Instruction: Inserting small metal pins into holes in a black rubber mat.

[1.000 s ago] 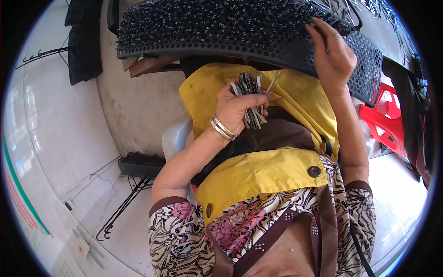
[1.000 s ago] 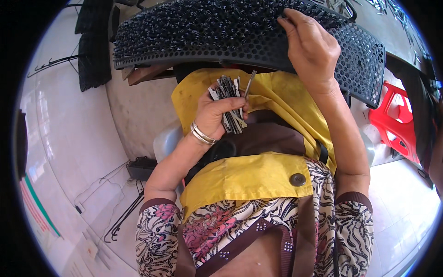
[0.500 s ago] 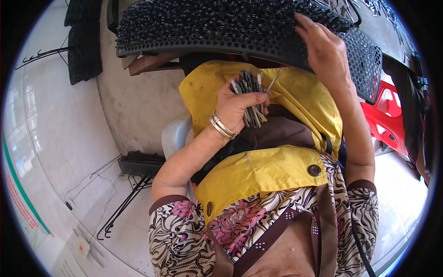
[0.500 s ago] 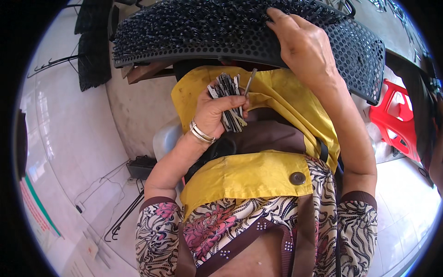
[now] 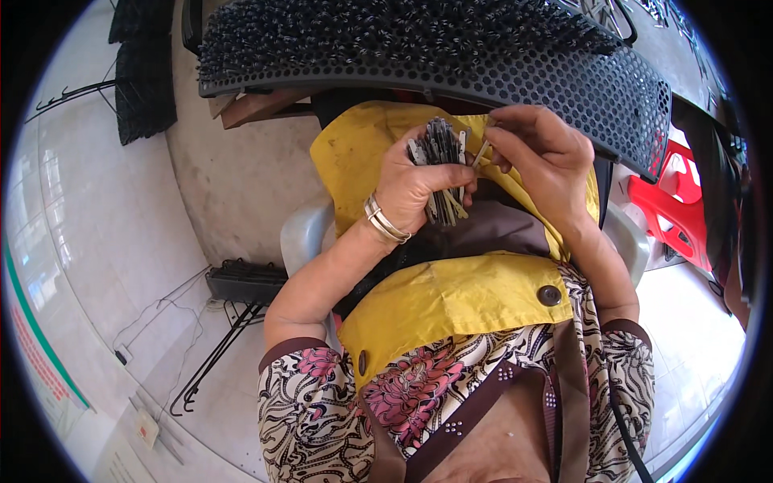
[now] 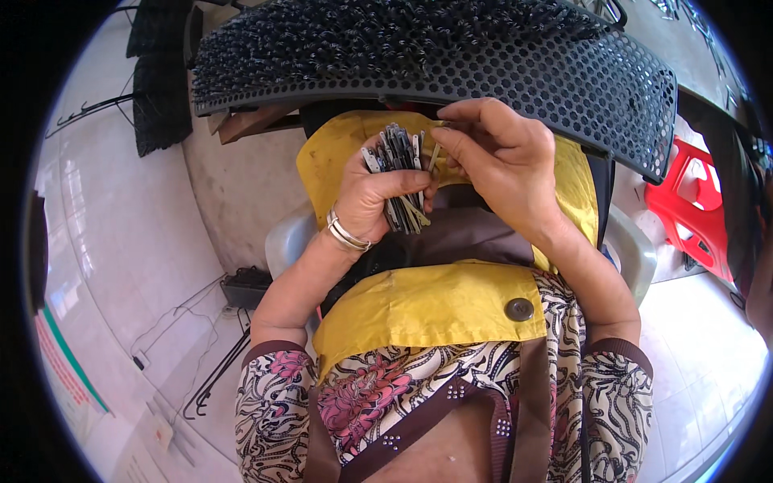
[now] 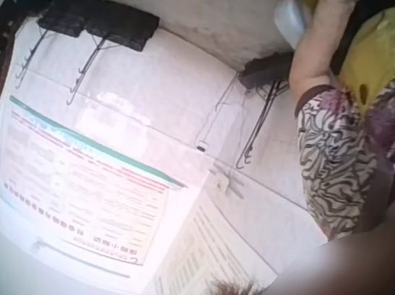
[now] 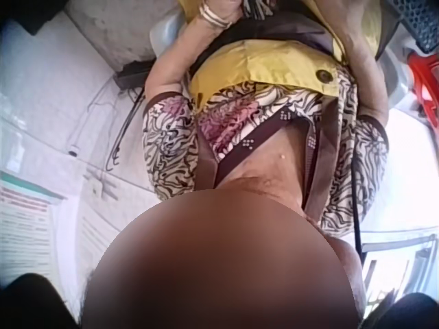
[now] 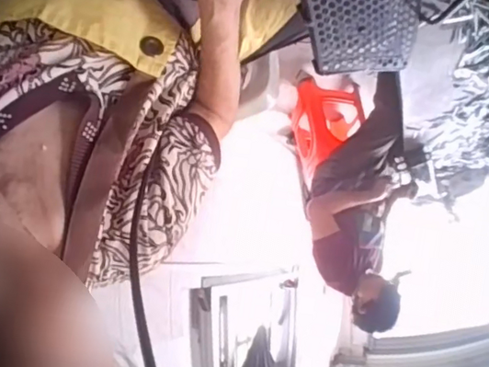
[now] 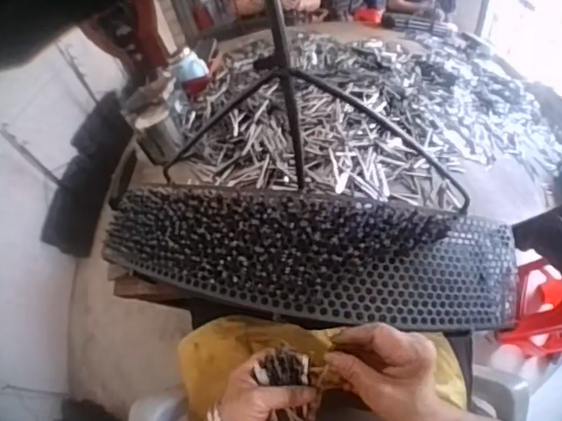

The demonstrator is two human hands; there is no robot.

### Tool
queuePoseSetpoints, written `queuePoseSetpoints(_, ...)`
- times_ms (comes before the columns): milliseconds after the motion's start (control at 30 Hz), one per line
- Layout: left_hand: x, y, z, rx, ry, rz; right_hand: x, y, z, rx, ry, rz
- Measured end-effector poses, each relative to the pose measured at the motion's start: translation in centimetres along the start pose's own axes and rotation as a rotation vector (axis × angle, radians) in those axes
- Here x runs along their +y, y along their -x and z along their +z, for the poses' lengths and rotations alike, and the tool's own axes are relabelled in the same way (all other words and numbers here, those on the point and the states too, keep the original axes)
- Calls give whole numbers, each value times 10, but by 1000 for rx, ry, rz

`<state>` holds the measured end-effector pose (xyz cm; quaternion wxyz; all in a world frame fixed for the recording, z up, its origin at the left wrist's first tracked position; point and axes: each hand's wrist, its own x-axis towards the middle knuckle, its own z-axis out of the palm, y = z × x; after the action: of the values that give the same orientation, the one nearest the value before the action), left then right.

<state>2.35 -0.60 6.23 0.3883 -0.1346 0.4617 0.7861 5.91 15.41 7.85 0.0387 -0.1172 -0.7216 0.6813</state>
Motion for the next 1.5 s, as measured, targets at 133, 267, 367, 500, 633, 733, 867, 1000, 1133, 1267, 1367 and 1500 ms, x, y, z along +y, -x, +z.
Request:
queuePoseSetpoints(133, -2, -2, -4, -39, 10, 6, -2, -14, -13, 308, 204, -312)
queuePoseSetpoints(267, -4, -3, -5, -50, 53, 13, -4, -46, -28, 456, 407, -617)
queuePoseSetpoints(367, -5, -4, -6, -55, 48, 17, -3, -54, -20, 493, 500, -765)
queuePoseSetpoints(500, -7, -5, -9, -63, 56, 21, -4, -57, -17, 481, 748, -803)
queuePoseSetpoints(633, -6, -5, -9, -83, 56, 24, -5, -60, -16, 440, 794, -957)
queuePoseSetpoints(733, -5, -5, -8, -81, 66, 21, -3, -61, -16, 447, 809, -988)
queuePoseSetpoints(867, -2, -6, -5, -66, 54, -8, 15, -66, -20, 272, 852, -905)
queuePoseSetpoints(1000, 0, -5, -4, -58, 60, -16, 13, -58, -17, 314, 850, -927)
queuePoseSetpoints(1133, -2, -5, -8, -113, 74, -1, 0, -16, -4, 66, 452, -489)
queuePoseSetpoints(1267, 2, -4, -3, -174, 47, -41, 3, 0, 5, -148, 33, 12)
queuePoseSetpoints(1367, 3, -5, -3, -176, 51, -57, -1, 1, 2, -130, -144, 150)
queuePoseSetpoints(1500, 0, -7, -7, -147, 81, -75, -2, -9, -13, 97, 212, -147)
